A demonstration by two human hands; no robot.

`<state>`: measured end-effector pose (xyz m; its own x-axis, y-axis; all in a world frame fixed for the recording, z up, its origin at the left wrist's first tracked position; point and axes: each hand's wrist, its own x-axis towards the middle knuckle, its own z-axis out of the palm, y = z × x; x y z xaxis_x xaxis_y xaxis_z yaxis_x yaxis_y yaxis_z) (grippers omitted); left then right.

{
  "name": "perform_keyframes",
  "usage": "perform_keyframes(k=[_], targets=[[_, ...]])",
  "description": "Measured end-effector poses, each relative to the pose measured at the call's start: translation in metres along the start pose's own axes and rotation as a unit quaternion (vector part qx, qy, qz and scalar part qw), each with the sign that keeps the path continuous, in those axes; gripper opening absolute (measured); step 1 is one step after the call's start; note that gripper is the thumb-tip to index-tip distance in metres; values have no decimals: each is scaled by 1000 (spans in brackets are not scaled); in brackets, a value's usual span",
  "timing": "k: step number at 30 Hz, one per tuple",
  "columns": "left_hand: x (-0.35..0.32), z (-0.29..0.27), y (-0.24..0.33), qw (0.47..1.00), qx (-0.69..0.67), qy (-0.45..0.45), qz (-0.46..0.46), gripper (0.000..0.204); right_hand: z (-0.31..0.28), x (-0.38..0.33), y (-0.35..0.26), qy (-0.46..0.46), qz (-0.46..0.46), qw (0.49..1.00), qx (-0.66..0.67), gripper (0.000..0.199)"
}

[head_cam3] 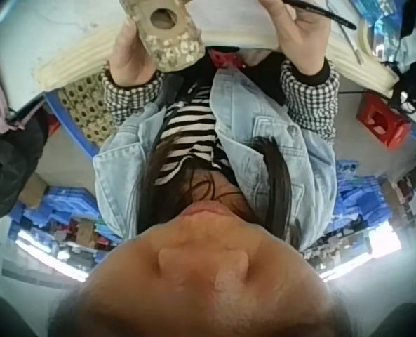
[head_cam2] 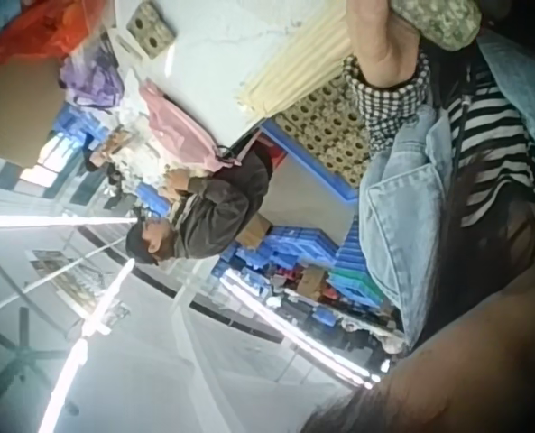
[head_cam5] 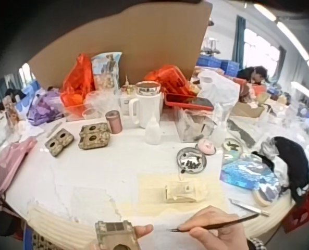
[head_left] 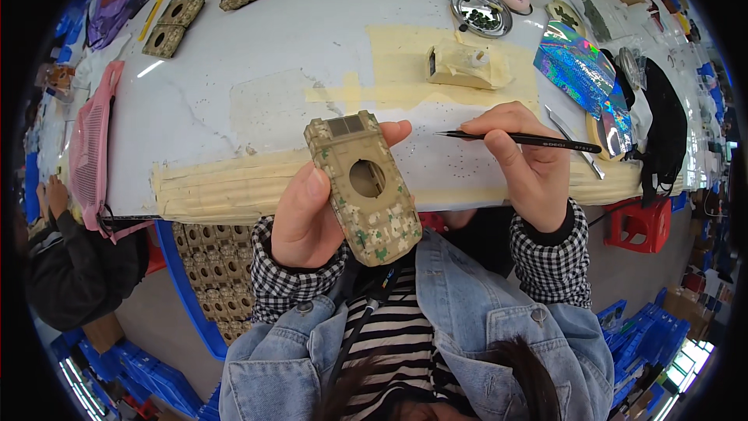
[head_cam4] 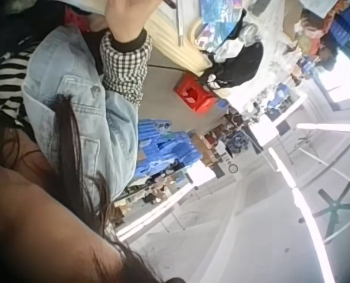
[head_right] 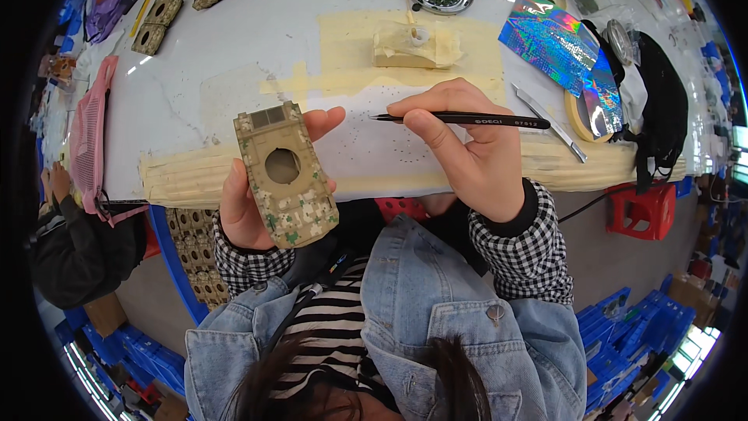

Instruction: Painting camouflage details on a model tank hull using a fine brush.

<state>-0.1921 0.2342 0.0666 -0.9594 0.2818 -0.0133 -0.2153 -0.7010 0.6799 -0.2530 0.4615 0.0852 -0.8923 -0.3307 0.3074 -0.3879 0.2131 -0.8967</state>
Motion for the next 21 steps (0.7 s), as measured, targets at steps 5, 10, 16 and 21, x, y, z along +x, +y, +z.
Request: perform_keyframes(k=[5, 10, 16, 21], targets=[[3, 9, -4, 1000, -6, -18, 7, 79, -7, 6, -14, -30, -10, 999, 33, 14], [4, 17, -6, 1000, -6, -12, 11, 82, -8, 5, -25, -31, 42, 993, 105, 16], [3, 21, -5, 999, 13, -33, 0, 88, -7, 8, -27, -42, 40, 989, 135, 17], [1, 15, -1, 995, -42, -80, -34, 89, -7, 8, -30, -54, 43, 989, 133, 17]])
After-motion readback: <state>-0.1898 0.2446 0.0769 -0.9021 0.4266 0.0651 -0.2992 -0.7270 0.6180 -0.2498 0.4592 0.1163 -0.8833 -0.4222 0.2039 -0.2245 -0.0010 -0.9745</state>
